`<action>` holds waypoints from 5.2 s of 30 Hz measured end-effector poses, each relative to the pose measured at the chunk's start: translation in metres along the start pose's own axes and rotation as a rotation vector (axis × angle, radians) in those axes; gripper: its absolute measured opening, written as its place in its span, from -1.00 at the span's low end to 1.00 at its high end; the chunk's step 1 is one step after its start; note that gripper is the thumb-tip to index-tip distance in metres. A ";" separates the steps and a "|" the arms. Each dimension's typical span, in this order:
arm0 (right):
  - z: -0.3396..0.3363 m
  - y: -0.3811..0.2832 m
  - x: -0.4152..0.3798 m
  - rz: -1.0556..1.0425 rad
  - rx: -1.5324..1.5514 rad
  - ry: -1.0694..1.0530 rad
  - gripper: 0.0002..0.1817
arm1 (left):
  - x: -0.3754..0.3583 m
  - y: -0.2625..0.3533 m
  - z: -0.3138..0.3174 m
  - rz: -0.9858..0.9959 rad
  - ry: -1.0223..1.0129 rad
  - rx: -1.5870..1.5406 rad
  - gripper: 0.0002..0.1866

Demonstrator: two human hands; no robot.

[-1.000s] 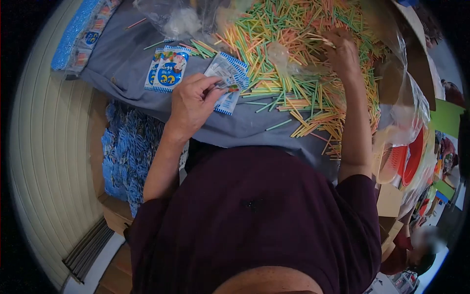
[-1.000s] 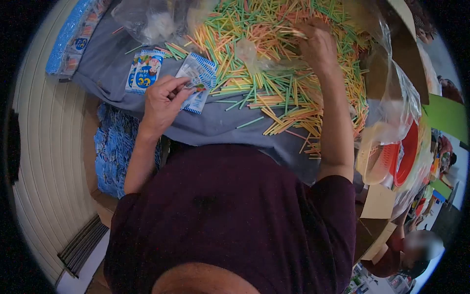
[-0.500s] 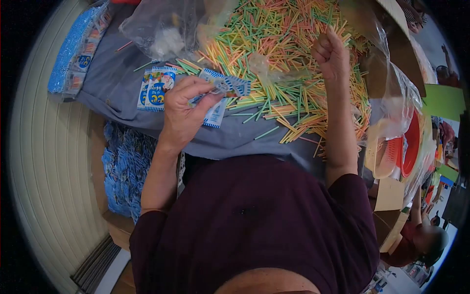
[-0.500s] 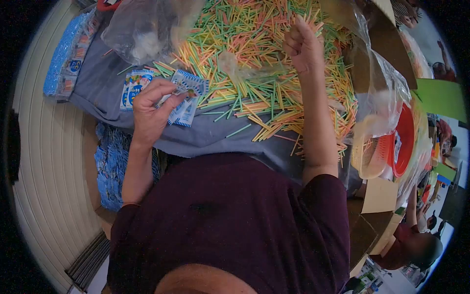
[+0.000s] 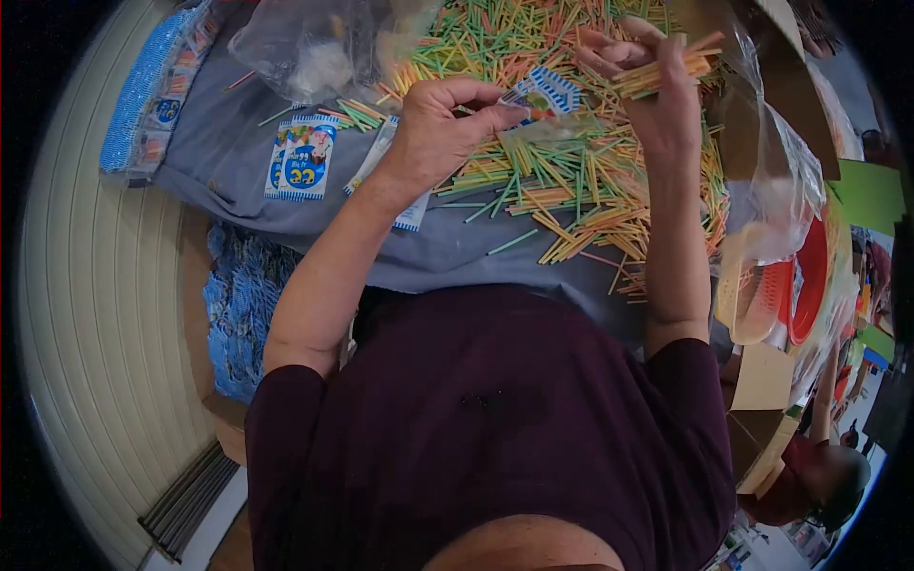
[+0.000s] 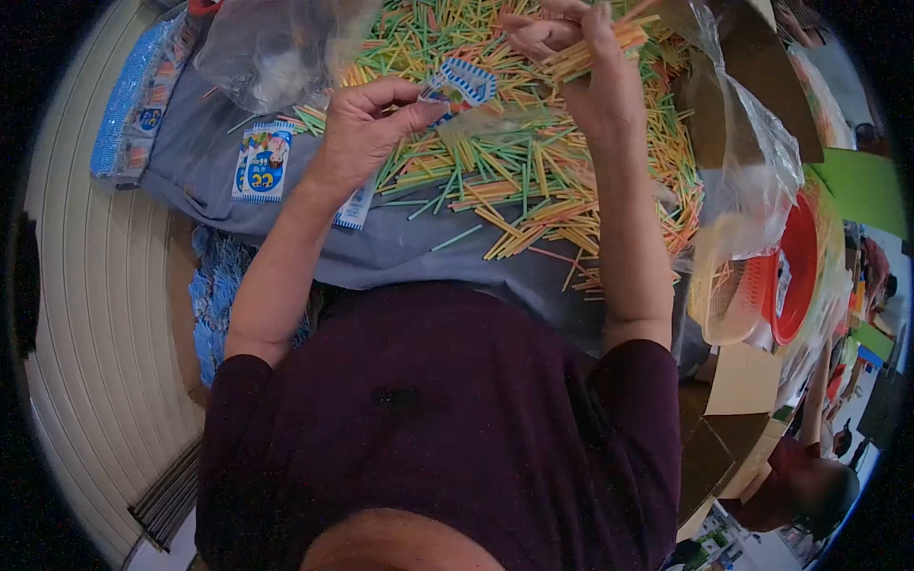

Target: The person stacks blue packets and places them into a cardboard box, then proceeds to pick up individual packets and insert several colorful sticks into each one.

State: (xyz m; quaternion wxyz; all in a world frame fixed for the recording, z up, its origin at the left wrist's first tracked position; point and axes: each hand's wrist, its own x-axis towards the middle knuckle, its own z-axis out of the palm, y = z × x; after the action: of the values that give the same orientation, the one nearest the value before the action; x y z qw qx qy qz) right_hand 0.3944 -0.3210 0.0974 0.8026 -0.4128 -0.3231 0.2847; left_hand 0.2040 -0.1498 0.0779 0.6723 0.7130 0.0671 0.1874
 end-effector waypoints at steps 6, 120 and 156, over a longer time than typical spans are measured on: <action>0.046 -0.016 -0.006 0.017 -0.304 0.009 -0.40 | 0.014 0.003 0.016 -0.029 -0.016 -0.109 -0.85; 0.039 -0.022 0.005 0.107 0.715 -0.173 -0.53 | -0.033 0.019 -0.030 0.162 0.137 0.287 -0.88; 0.060 0.006 0.034 0.034 -0.665 -0.301 0.00 | 0.042 -0.009 0.019 0.012 -0.005 -0.539 -0.76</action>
State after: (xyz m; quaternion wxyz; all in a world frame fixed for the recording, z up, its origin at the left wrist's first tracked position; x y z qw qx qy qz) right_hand 0.3696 -0.2653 0.1290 0.5630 -0.6101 -0.5056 0.2350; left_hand 0.2511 -0.1522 0.0757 0.8370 0.5090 0.0086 0.2008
